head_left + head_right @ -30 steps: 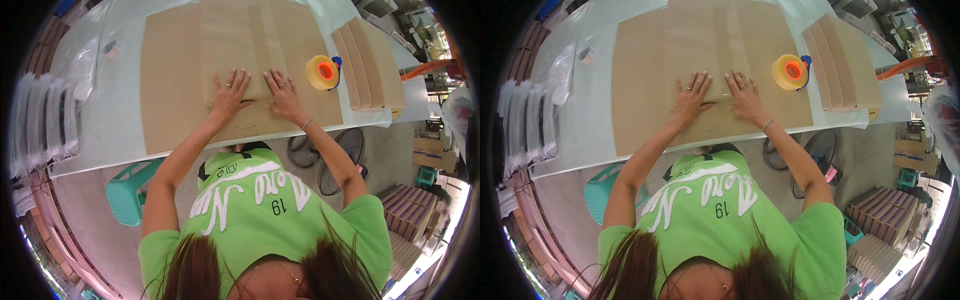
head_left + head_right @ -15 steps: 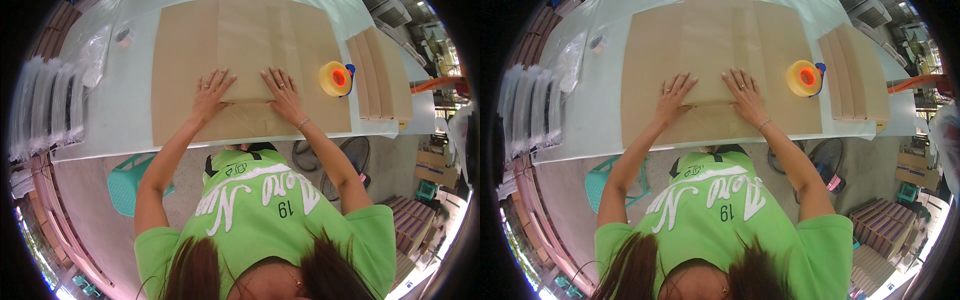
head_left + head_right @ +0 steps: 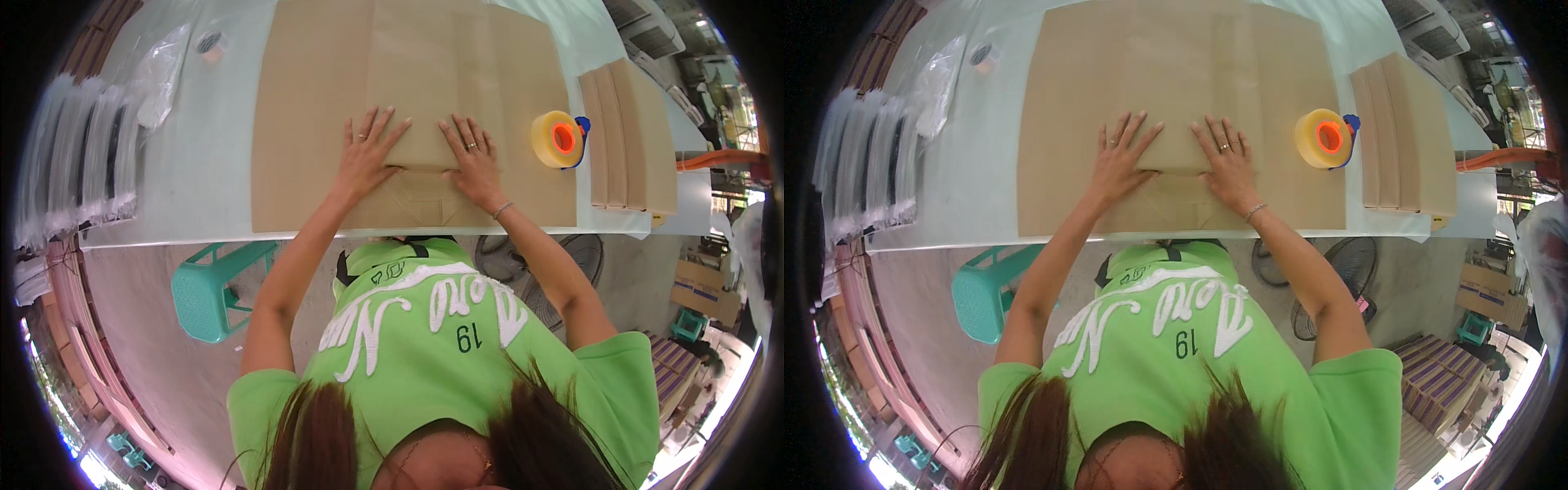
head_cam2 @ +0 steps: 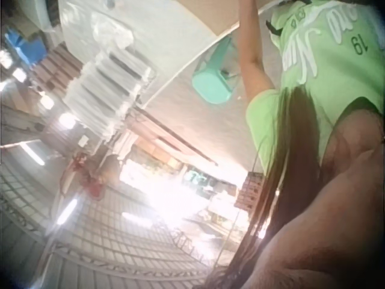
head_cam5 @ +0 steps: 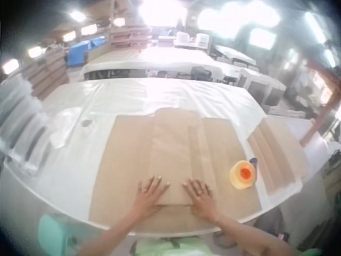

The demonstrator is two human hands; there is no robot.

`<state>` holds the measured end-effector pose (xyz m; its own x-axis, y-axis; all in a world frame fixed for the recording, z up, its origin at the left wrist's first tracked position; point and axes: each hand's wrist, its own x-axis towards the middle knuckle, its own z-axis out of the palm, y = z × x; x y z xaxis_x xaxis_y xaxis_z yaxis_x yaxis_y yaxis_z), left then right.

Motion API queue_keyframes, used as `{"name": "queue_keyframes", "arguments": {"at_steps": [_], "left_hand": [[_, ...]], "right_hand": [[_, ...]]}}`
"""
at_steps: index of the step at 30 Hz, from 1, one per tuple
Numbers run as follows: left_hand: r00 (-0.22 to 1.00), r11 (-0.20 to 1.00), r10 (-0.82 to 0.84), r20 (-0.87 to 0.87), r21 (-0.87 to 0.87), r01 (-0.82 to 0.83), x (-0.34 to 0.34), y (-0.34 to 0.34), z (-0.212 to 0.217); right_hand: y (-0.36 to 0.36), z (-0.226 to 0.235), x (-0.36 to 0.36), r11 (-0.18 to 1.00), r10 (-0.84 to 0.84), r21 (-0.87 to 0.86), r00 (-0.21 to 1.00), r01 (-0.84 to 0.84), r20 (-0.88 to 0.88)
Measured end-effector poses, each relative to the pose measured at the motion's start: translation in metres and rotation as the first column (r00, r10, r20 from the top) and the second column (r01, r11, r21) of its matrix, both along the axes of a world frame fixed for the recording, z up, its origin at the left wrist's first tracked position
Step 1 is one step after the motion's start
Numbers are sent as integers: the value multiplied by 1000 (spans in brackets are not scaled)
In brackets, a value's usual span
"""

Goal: The person folds a large brown paper sheet on a table, creases the edges by hand, and applies clear tape using a hand-held dispenser to secure the paper into a rectangular package. They then pick up a stack of plastic-wrapped items.

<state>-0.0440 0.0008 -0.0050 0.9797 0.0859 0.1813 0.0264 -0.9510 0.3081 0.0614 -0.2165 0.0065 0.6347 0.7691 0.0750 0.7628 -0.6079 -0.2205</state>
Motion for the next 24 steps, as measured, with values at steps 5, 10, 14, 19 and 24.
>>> {"name": "queue_keyframes", "arguments": {"at_steps": [5,10,14,19,24], "left_hand": [[949,950,-310,51,-1,311,-14,-46,-43],[935,664,-310,171,-665,341,-1,-58,-45],[947,638,-304,100,-717,280,4,-52,-45],[953,694,-290,89,-666,273,5,-54,-47],[946,672,-304,114,-678,297,6,-56,-42]], "right_hand": [[-1,-1,2,1000,5,-12,1000,-5,27],[-2,1,0,999,7,-43,998,-5,56],[-10,12,4,992,33,-124,999,-29,34],[-24,3,8,1000,-10,-22,999,11,40],[5,3,-6,993,84,-85,994,-78,71]]}}
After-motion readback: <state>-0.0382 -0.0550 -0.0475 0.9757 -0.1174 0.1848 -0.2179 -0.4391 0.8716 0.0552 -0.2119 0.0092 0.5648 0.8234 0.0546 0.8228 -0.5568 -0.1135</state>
